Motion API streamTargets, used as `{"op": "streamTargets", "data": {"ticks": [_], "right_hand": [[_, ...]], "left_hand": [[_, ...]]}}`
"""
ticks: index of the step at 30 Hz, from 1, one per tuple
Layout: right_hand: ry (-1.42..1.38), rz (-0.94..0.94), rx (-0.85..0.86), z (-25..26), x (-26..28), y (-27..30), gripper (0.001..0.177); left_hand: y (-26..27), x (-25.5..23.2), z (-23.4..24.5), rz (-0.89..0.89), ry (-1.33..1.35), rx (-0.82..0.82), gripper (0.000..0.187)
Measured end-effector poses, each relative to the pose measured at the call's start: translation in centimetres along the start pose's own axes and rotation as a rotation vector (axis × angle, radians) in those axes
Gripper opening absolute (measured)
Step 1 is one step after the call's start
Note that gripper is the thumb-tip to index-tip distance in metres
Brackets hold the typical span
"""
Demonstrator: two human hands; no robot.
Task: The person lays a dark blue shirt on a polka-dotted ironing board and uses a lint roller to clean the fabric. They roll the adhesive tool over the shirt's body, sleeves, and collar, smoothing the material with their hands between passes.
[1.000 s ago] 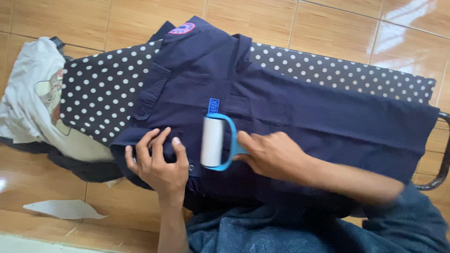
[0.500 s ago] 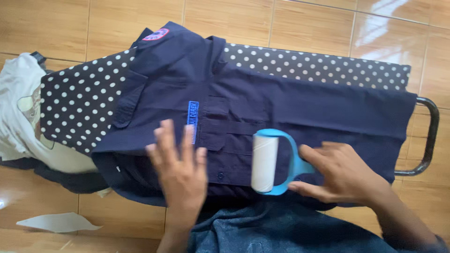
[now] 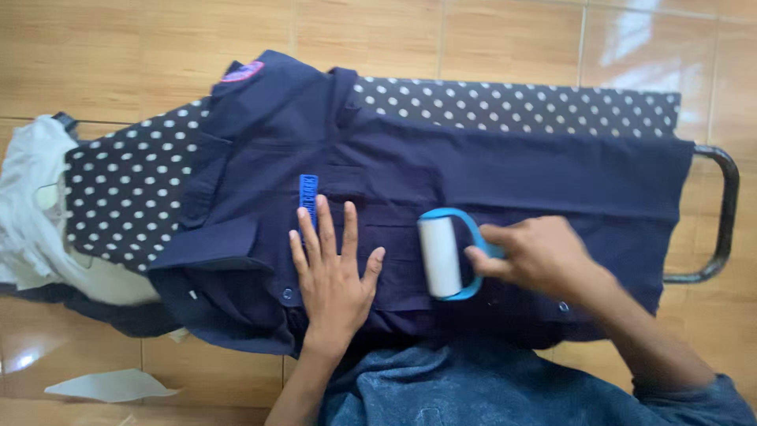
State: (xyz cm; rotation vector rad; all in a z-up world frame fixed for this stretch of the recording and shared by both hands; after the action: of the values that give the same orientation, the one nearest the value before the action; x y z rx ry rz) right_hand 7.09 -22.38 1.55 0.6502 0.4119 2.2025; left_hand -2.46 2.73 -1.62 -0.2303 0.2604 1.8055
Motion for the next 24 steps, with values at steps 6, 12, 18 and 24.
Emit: {"op": "streamTargets", "data": {"ticks": [6,12,18,24], "right_hand": [[0.028,-0.430,0.174,-0.6,-7.4,6.0,0.056],[0.272,-0.558,0.269,-1.0,-12.4,11.9,0.056],[0.237,-0.316,-0.046,3.3,-9.6,11.7,0.042],[0.018,-0.006,-0.081,0.6,-1.4,3.1,0.038]], "left_hand": [[0.1,0.0,-0.4,0.000,-0.007,0.024,0.089],[0.0,-0.2,-0.1,-0.008,-0.005,0.013,0.090],[-0.4,-1.7,0.7,0.021,0.044,0.015,0.093],[-0.1,-4.1,-0.7,-0.088,0.099,0.056,0.094]]}}
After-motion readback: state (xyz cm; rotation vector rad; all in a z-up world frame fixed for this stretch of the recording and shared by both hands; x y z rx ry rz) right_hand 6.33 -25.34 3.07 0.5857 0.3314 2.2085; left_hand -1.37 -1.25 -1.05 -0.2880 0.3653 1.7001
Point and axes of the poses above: each hand's wrist, its own y-axis away from the middle knuckle, its own z-axis out of the back of the hand, x = y × z, the point moved 4 cm from there along -y, towards the middle knuckle, and after that the axes turned 9 degrees about z, right-handed, at the moved point
